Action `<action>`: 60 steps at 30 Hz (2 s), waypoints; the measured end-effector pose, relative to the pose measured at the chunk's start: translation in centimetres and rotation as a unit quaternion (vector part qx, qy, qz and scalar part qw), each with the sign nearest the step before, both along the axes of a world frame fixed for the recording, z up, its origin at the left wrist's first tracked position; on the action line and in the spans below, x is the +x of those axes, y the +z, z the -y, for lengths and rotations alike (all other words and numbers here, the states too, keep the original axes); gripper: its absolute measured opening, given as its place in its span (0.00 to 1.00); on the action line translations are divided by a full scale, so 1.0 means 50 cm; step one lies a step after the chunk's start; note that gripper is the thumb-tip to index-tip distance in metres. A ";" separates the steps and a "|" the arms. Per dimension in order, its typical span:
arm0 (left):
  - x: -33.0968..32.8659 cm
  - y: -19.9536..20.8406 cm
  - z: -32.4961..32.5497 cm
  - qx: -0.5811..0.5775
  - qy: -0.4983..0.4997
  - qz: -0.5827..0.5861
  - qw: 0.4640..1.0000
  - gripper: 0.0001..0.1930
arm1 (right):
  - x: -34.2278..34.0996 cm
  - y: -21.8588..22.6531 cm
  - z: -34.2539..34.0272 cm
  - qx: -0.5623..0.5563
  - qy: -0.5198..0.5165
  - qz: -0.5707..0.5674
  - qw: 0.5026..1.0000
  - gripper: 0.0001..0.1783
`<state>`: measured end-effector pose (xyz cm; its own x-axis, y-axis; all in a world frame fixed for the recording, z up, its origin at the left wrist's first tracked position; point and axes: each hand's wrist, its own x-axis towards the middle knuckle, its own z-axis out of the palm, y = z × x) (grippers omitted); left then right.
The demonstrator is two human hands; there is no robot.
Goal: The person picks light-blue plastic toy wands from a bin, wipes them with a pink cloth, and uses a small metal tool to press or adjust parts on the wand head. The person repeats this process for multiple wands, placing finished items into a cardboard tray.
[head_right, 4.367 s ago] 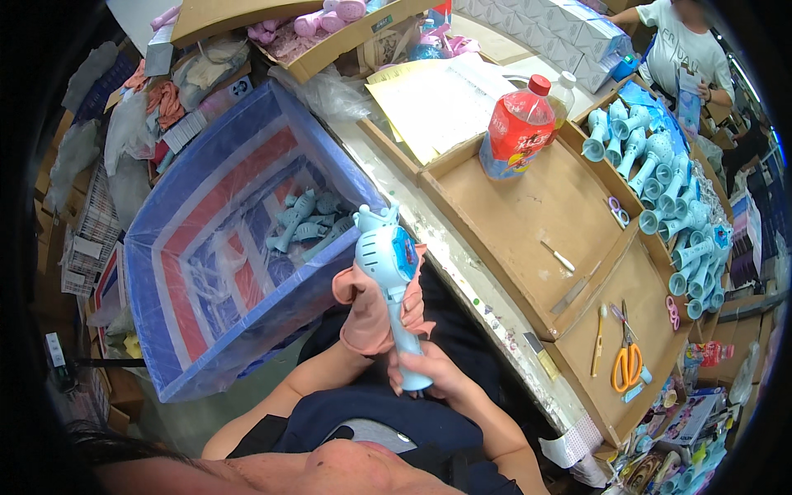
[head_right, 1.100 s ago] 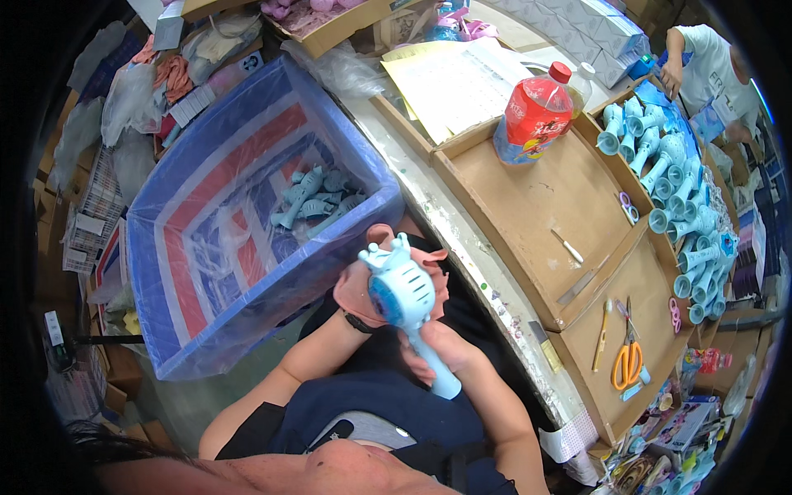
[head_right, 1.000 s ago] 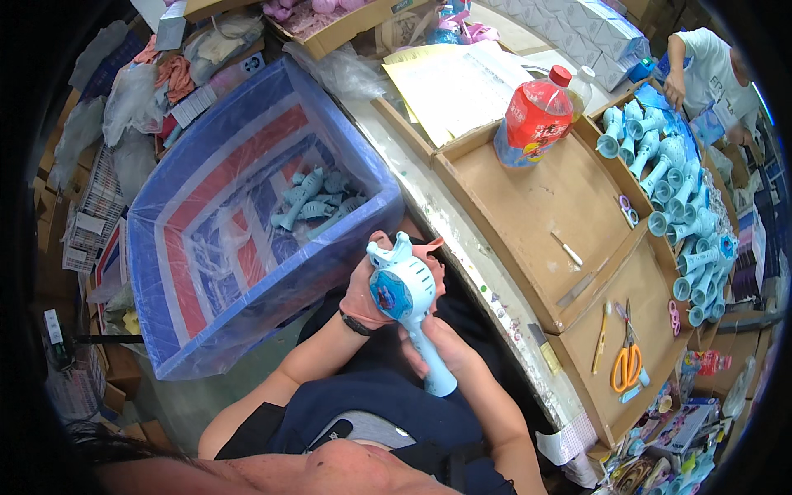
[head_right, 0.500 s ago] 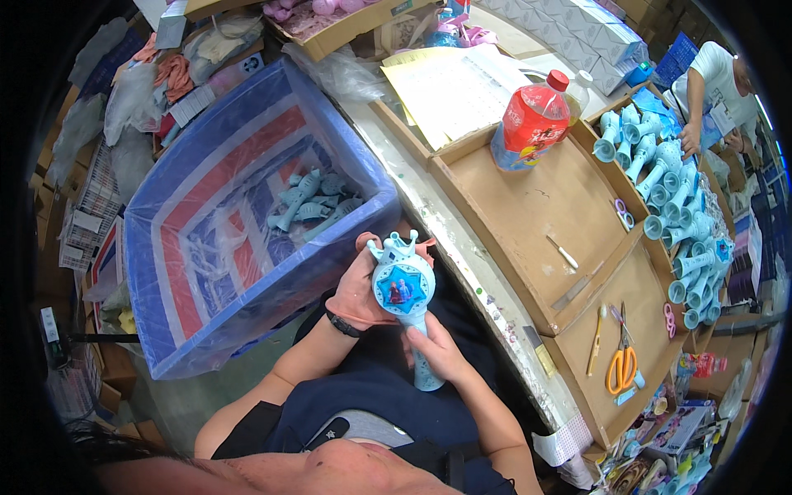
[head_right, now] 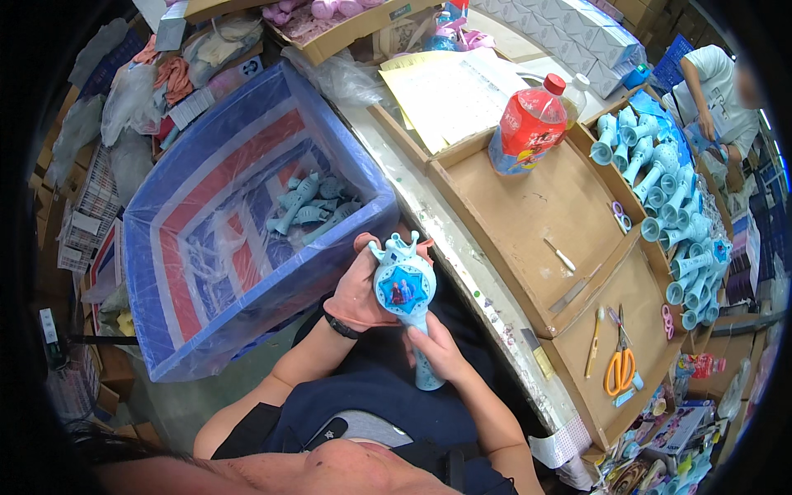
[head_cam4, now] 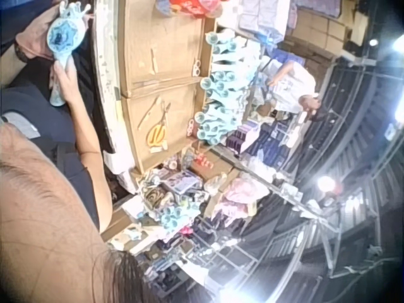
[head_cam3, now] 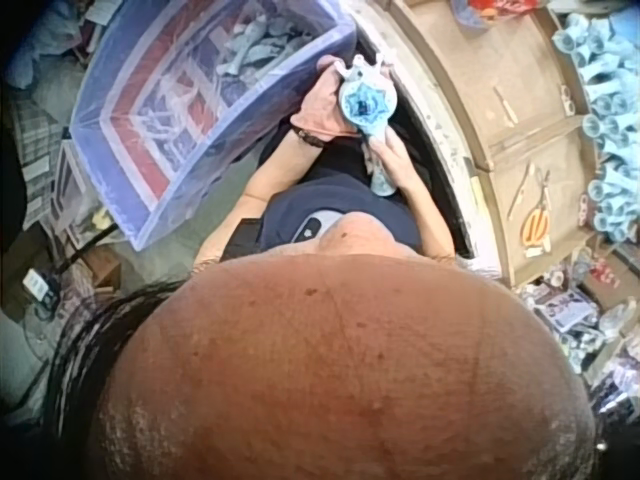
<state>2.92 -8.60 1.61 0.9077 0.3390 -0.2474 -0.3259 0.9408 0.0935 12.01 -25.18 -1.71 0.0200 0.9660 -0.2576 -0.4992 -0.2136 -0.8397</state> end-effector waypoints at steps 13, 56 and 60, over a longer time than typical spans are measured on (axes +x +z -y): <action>0.003 0.006 -0.005 -0.086 -0.032 0.025 0.995 0.33 | 0.002 -0.008 0.000 0.001 0.007 0.005 1.000 0.22; 0.002 -0.046 -0.050 0.039 -0.121 -0.004 0.992 0.36 | 0.227 0.203 0.139 -0.198 -0.003 0.139 0.970 0.25; -0.002 -0.061 -0.049 0.105 -0.100 -0.096 0.985 0.44 | 0.437 0.257 0.085 -0.031 -0.249 0.168 0.953 0.25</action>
<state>2.80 -6.12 -1.46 0.9047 0.2205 -0.3645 -0.0933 0.9374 0.3354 33.87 -29.45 11.13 0.5628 0.7986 -0.2132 -0.2574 -0.0758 -0.9633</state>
